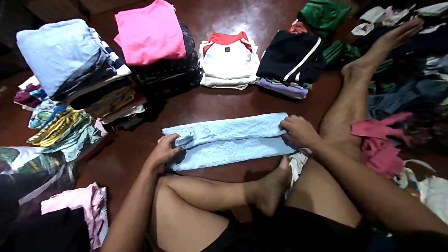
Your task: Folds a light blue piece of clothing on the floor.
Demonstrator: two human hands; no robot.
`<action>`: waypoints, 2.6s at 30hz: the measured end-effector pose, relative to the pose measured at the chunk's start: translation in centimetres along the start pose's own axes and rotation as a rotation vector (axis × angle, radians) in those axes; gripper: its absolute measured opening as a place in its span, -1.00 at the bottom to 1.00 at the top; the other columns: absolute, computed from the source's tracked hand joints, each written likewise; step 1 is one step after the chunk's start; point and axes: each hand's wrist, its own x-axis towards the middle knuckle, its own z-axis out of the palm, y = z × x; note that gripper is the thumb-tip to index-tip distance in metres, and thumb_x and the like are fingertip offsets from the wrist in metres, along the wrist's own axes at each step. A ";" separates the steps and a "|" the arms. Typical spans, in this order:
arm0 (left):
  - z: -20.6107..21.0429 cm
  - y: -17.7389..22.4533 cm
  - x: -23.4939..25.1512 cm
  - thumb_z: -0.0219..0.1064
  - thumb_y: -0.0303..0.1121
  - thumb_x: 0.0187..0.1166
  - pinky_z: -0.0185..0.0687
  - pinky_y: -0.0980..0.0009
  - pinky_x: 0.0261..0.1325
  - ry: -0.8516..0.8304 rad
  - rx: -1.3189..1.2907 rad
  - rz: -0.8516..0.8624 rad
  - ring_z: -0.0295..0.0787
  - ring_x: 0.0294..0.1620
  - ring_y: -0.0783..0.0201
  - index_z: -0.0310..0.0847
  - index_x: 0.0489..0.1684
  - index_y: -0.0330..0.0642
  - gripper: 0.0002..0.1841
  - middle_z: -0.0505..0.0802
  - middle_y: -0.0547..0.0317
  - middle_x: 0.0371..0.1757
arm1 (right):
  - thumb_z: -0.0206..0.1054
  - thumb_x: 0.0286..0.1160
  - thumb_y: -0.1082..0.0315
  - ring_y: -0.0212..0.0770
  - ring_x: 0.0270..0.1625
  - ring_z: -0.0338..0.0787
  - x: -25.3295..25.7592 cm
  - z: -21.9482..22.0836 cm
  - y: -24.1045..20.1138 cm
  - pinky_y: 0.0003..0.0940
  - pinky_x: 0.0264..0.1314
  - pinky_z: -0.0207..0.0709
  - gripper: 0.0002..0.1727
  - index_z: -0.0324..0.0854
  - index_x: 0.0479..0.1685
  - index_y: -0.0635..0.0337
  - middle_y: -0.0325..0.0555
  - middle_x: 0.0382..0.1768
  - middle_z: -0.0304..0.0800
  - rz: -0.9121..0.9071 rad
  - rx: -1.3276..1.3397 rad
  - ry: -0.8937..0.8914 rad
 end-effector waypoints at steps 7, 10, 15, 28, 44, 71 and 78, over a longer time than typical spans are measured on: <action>0.4 -0.1 -0.1 0.60 -0.28 0.33 0.34 -0.32 0.56 -0.014 0.152 -0.074 0.77 0.24 0.07 0.59 0.36 -0.07 -0.45 0.87 0.03 0.11 | 0.72 0.13 0.30 0.18 0.17 0.74 0.6 0.4 -0.5 0.31 0.19 0.60 -0.58 0.78 0.04 0.00 0.01 -0.05 0.83 0.215 0.213 -0.067; 0.9 0.3 0.2 0.58 -0.09 0.39 -0.12 -0.35 0.79 -0.074 0.199 -0.154 0.63 0.50 0.12 0.37 0.69 0.10 -0.22 0.79 0.09 0.39 | 0.67 0.19 0.24 0.16 0.19 0.72 0.4 1.1 0.8 0.28 0.26 0.57 -0.71 0.83 -0.10 0.03 0.00 -0.08 0.83 0.135 0.243 -0.087; -0.7 -0.4 -0.8 0.39 -0.52 0.46 0.44 -0.10 0.60 0.060 0.018 0.163 0.69 0.38 0.14 0.81 -0.12 -0.12 -0.85 0.86 0.15 0.13 | 0.61 0.20 0.47 0.17 0.14 0.72 -0.3 0.2 1.7 0.28 0.28 0.54 -0.87 0.79 -0.33 0.12 0.03 -0.14 0.81 0.117 0.309 -0.025; -0.3 0.3 -2.1 0.39 -0.24 0.60 0.60 0.04 0.40 -0.239 0.098 0.051 0.75 0.25 0.21 0.88 -0.04 -0.03 -0.82 0.88 0.18 0.08 | 0.62 0.29 0.09 0.14 0.22 0.73 -1.5 0.5 1.6 0.31 0.30 0.55 -0.70 0.85 -0.05 -0.03 -0.01 0.01 0.84 0.138 0.247 -0.209; 3.1 -0.3 0.3 0.63 -0.01 0.31 0.54 -0.32 0.40 0.168 0.043 -0.826 0.72 0.33 -0.29 0.56 0.37 -0.41 -0.25 0.78 -0.39 0.23 | 0.68 0.14 -0.15 0.50 0.44 0.57 0.3 1.4 -0.6 0.49 0.41 0.43 0.08 0.33 0.62 0.37 0.54 0.43 0.50 0.811 0.295 -0.038; 7.6 0.0 3.5 -0.16 0.29 0.77 -0.35 -0.45 0.80 0.005 0.581 0.021 -0.25 0.96 -0.04 0.18 0.84 0.45 -0.36 0.02 0.21 0.96 | 0.69 0.13 0.32 -0.04 -0.02 0.88 0.2 1.8 1.5 0.08 0.06 0.77 -0.44 0.70 0.24 0.16 0.06 0.00 0.87 0.793 0.918 0.097; 10.3 8.6 3.8 0.01 0.32 0.69 -0.30 -0.35 0.84 0.100 0.409 0.051 -0.25 0.95 -0.14 0.16 0.87 0.08 -0.19 0.06 0.00 0.94 | 0.66 0.17 0.41 0.06 0.09 0.85 -0.2 -0.8 -0.4 0.13 0.14 0.76 -0.22 0.45 0.51 0.17 0.20 0.15 0.78 0.771 0.954 0.147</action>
